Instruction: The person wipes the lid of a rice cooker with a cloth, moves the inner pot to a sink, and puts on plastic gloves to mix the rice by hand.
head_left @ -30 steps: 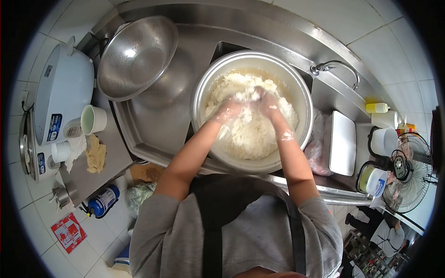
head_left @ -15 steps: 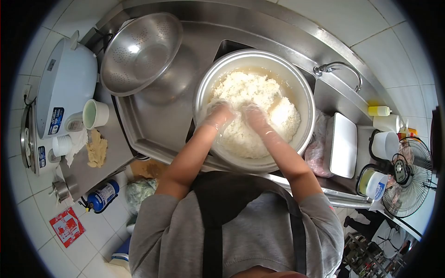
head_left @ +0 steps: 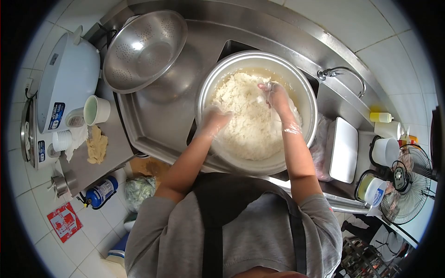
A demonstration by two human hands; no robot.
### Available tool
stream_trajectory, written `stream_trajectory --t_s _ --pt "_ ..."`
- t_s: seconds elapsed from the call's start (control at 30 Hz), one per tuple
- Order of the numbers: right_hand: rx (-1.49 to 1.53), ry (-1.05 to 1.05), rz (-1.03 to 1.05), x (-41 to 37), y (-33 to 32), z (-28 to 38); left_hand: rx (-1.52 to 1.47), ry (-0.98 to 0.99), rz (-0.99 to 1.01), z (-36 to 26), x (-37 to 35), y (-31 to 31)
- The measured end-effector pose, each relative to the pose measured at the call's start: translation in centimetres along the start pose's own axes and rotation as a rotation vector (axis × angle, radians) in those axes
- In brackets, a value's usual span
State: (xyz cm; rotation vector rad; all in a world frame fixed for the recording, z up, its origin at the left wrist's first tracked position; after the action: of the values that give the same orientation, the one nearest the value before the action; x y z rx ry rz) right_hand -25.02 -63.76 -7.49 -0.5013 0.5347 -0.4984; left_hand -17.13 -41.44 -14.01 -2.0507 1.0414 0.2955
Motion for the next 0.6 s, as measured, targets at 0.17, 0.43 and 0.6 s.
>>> stream_trajectory --t_s 0.17,0.43,0.6 --pt "-0.178 -0.578 0.247 1.1 1.9 0.4 0.121 -0.144 -0.031 1.1 0.4 1.0" --pt "-0.278 0.240 -0.025 9.6 0.1 -9.8 0.197 -0.234 -0.160 1.9 6.5 2.1" --pt "0.542 -0.020 0.363 13.3 9.7 -6.5 -0.164 -0.139 -0.312 1.4 8.6 0.0"
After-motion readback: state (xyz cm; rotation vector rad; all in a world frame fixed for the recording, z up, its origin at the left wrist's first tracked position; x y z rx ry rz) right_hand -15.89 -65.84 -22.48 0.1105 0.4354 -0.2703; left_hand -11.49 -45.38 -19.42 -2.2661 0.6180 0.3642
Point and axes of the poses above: each hand's wrist, its own x-axis towards the middle knuckle, its own y-axis out of the palm, z = x × y, the point moved 8 cm from there along x, towards the middle knuckle, and after that the axes turned 3 degrees about z, right-handed, at the moved point
